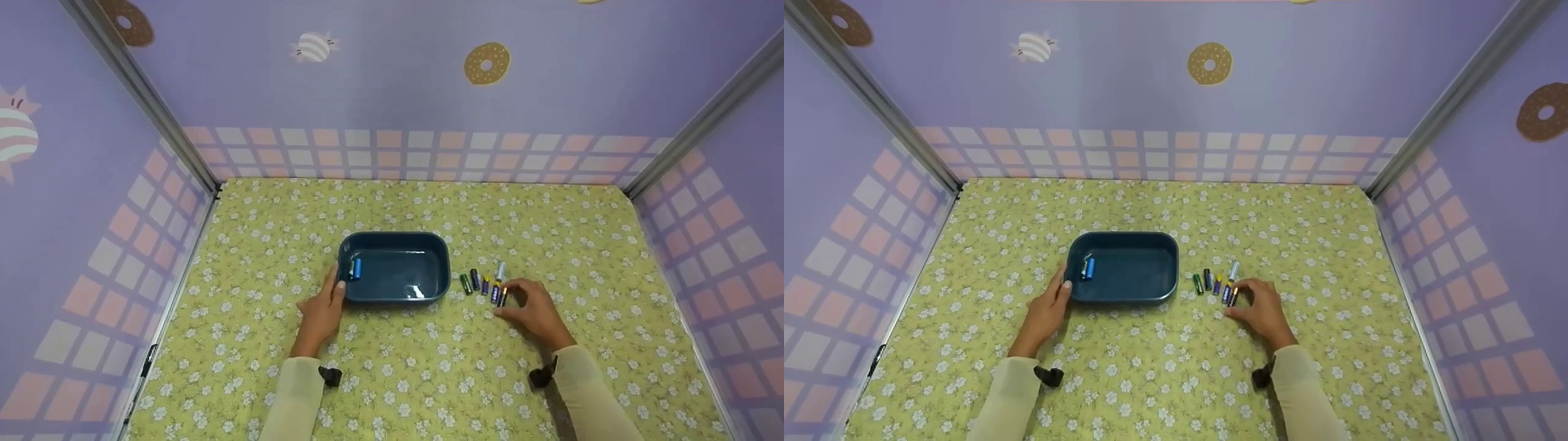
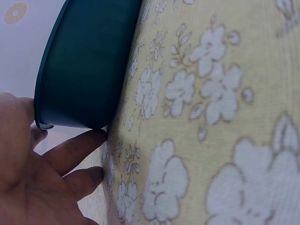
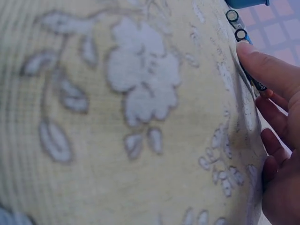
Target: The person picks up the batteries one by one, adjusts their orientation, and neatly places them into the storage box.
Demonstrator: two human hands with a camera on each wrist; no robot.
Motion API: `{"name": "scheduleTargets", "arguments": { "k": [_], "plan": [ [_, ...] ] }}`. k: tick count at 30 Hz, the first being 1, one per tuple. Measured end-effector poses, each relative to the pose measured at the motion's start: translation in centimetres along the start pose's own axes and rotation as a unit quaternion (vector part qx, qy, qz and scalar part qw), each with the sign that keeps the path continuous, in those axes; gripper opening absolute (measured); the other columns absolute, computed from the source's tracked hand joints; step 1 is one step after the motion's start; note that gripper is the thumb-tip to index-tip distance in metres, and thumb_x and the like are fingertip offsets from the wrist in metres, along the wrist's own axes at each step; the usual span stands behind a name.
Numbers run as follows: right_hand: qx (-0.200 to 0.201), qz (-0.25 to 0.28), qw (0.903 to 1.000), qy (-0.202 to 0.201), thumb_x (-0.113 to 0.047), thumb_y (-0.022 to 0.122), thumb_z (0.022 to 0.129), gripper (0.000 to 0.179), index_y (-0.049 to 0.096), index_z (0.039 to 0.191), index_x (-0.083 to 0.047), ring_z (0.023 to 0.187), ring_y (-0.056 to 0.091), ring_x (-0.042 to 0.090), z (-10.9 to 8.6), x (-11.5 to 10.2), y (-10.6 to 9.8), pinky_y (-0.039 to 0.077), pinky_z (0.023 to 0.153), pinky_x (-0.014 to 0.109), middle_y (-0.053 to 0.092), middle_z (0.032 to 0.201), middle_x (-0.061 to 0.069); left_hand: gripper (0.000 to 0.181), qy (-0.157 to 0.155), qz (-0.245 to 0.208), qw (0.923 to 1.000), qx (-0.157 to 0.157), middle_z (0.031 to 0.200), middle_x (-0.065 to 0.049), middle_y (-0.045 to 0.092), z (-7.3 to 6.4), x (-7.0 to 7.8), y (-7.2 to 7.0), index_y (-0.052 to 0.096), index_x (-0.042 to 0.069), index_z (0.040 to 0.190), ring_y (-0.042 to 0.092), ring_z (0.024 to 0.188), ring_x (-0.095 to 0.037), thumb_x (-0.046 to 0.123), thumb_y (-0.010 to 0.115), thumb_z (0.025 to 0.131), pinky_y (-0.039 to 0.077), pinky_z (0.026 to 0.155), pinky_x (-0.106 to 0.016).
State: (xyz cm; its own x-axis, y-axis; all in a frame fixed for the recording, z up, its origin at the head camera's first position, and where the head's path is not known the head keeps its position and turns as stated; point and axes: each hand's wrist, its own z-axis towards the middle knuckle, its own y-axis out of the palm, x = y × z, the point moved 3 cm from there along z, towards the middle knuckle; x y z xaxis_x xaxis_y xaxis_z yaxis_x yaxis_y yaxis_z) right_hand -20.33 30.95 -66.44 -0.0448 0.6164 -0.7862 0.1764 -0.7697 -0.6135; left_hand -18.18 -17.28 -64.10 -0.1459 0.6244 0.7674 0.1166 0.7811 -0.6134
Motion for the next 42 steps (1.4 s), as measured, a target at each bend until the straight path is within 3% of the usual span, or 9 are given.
{"name": "scheduleTargets", "arguments": {
  "k": [6,13,24,27,35,42],
  "plan": [
    [-0.011,0.019,0.9997,0.012,-0.040,0.087,0.082,0.056,0.063,0.130,-0.024,0.123,0.055,0.025,0.0,-0.5,-0.1,0.050,0.103,0.054,0.055,0.133,0.005,0.067,-0.001,0.004,1.0000,0.004,0.161,-0.011,0.042,0.0,-0.1,0.0,0.009,0.039,0.165,0.039,0.145,-0.049,0.066,0.023,0.106,-0.015,0.114,-0.078],
    [0.001,0.008,0.9999,0.012,-0.036,0.086,0.083,0.056,0.063,0.132,-0.022,0.118,0.062,0.027,0.4,-1.3,-0.5,0.053,0.098,0.053,0.063,0.127,0.006,0.067,-0.002,0.004,1.0000,0.005,0.161,-0.009,0.041,-0.1,-0.1,0.0,0.009,0.040,0.165,0.039,0.145,-0.049,0.067,0.023,0.106,-0.015,0.114,-0.078],
    [0.011,0.040,0.9991,0.008,-0.038,0.085,0.085,0.062,0.060,0.139,-0.018,0.124,0.059,0.034,0.6,-2.8,-0.7,0.054,0.094,0.058,0.060,0.135,0.010,0.065,0.000,-0.008,1.0000,-0.001,0.158,-0.009,0.046,-0.2,-0.3,0.2,0.008,0.042,0.165,0.040,0.145,-0.048,0.065,0.025,0.107,-0.016,0.113,-0.078],
    [0.012,0.050,0.9986,0.006,-0.040,0.084,0.085,0.064,0.059,0.139,-0.018,0.125,0.058,0.034,0.9,-3.3,-0.6,0.055,0.093,0.056,0.059,0.135,0.008,0.065,0.001,-0.004,1.0000,0.002,0.161,-0.010,0.042,-0.2,-0.3,0.1,0.009,0.041,0.165,0.039,0.146,-0.049,0.064,0.025,0.107,-0.015,0.113,-0.079],
    [0.018,0.068,0.9975,-0.007,-0.047,0.082,0.084,0.067,0.060,0.139,-0.016,0.115,0.059,0.035,1.9,-4.9,-0.4,0.055,0.074,0.041,0.059,0.133,0.005,0.065,0.004,0.000,1.0000,0.005,0.162,-0.009,0.041,-0.1,-0.2,0.0,0.010,0.040,0.165,0.040,0.146,-0.047,0.065,0.024,0.107,-0.014,0.114,-0.078],
    [0.032,0.070,0.9969,-0.015,-0.049,0.082,0.084,0.066,0.062,0.137,-0.015,0.123,0.056,0.036,3.0,-6.4,-0.3,0.051,0.083,0.044,0.062,0.131,0.002,0.064,0.002,0.002,1.0000,0.004,0.160,-0.010,0.043,-0.1,-0.1,0.0,0.010,0.040,0.165,0.041,0.145,-0.048,0.064,0.025,0.107,-0.015,0.114,-0.078]
  ]
}}
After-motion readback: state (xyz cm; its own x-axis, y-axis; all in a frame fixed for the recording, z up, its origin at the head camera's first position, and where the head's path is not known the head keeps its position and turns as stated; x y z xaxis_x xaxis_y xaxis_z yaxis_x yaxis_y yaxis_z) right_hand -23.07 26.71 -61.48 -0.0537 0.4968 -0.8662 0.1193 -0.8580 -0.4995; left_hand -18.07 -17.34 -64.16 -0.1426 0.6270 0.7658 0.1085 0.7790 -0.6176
